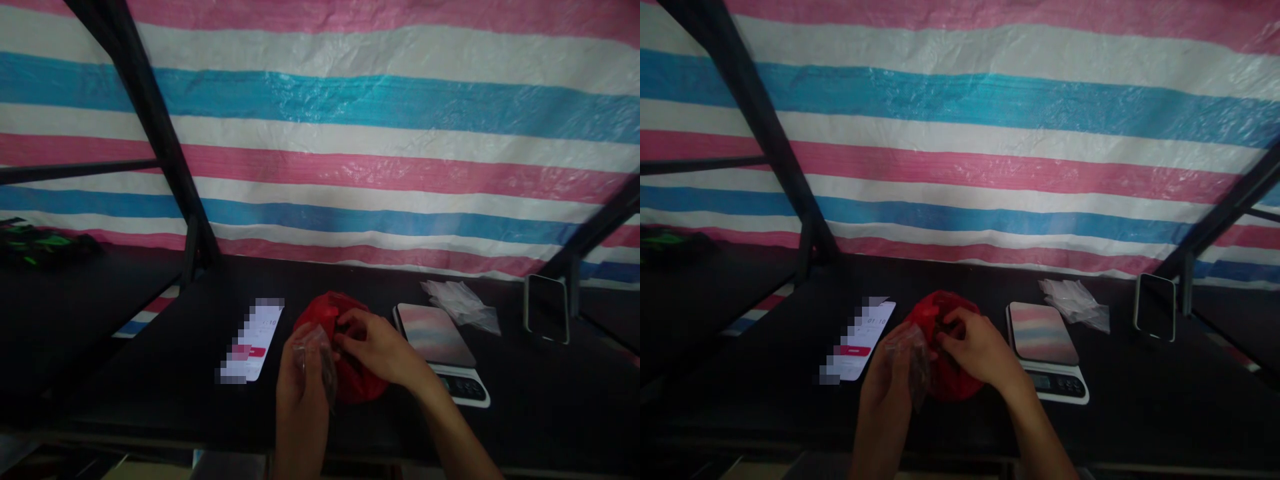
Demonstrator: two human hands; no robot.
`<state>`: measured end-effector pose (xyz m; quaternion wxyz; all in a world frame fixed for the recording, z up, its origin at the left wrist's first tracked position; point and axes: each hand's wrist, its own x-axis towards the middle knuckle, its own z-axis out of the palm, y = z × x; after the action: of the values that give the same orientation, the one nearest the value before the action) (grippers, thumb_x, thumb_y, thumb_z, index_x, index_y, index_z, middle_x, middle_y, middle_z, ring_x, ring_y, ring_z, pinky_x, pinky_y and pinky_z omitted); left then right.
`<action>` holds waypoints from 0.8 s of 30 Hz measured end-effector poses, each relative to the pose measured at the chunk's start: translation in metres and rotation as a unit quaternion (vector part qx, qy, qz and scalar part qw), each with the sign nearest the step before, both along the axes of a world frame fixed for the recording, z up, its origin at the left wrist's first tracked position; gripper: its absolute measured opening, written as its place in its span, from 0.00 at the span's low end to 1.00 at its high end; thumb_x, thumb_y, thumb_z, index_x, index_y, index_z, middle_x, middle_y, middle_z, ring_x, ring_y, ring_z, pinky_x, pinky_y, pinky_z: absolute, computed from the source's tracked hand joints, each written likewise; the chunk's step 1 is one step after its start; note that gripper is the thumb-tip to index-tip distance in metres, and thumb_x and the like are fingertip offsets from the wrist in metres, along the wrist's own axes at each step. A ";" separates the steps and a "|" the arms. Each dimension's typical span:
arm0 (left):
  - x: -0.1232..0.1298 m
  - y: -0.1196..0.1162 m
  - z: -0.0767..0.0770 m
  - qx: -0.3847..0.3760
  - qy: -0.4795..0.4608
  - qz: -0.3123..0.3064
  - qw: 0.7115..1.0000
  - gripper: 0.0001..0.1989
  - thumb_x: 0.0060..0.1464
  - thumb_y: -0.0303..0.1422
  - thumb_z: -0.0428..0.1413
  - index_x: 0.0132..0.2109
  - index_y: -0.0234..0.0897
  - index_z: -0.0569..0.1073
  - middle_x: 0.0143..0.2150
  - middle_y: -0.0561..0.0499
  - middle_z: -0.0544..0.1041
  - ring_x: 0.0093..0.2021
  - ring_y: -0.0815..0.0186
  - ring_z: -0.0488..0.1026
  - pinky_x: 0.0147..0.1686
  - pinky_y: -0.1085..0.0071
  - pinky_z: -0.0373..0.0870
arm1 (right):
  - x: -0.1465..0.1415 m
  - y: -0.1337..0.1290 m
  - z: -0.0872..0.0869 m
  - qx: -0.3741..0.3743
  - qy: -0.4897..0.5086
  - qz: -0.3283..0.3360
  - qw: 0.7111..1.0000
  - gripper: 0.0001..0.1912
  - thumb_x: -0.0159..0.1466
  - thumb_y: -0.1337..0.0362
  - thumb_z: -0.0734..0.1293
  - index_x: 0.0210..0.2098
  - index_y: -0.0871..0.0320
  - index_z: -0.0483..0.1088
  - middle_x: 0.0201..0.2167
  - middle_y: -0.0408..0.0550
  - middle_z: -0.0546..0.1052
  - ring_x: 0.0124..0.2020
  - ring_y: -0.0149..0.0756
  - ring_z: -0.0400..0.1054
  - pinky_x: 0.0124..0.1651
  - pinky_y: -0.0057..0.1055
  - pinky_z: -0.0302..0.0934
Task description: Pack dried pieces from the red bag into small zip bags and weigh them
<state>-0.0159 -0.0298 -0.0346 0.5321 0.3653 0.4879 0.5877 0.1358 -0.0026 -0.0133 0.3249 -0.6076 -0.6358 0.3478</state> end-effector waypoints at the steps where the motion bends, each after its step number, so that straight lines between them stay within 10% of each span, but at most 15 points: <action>1: -0.001 -0.001 0.000 0.004 -0.001 0.005 1.000 0.35 0.52 0.62 0.63 0.55 0.39 0.76 0.49 0.43 0.85 0.45 0.55 0.85 0.43 0.63 0.84 | 0.002 0.000 0.000 -0.005 0.014 -0.007 1.000 0.09 0.67 0.63 0.70 0.46 0.55 0.78 0.37 0.46 0.85 0.37 0.39 0.80 0.40 0.32 0.67; 13: -0.009 0.001 -0.020 0.069 0.257 -0.050 0.963 0.32 0.60 0.49 0.60 0.67 0.44 0.69 0.65 0.39 0.76 0.66 0.42 0.72 0.66 0.38 0.65 | 0.027 -0.010 0.020 0.027 0.197 -0.062 0.978 0.18 0.66 0.51 0.70 0.49 0.55 0.73 0.36 0.45 0.84 0.38 0.39 0.80 0.39 0.32 0.70; 24: -0.003 0.008 -0.022 0.100 0.291 -0.080 0.948 0.29 0.62 0.44 0.57 0.68 0.42 0.69 0.68 0.39 0.74 0.67 0.44 0.70 0.67 0.39 0.64 | -0.005 -0.031 0.034 0.151 0.060 -0.014 0.987 0.25 0.65 0.70 0.72 0.60 0.46 0.73 0.55 0.44 0.82 0.55 0.37 0.77 0.63 0.38 0.68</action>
<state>-0.0191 -0.0214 -0.0567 0.3732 0.6095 0.5296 0.4569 0.1306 -0.0337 0.0209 0.4553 -0.5381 -0.6519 0.2795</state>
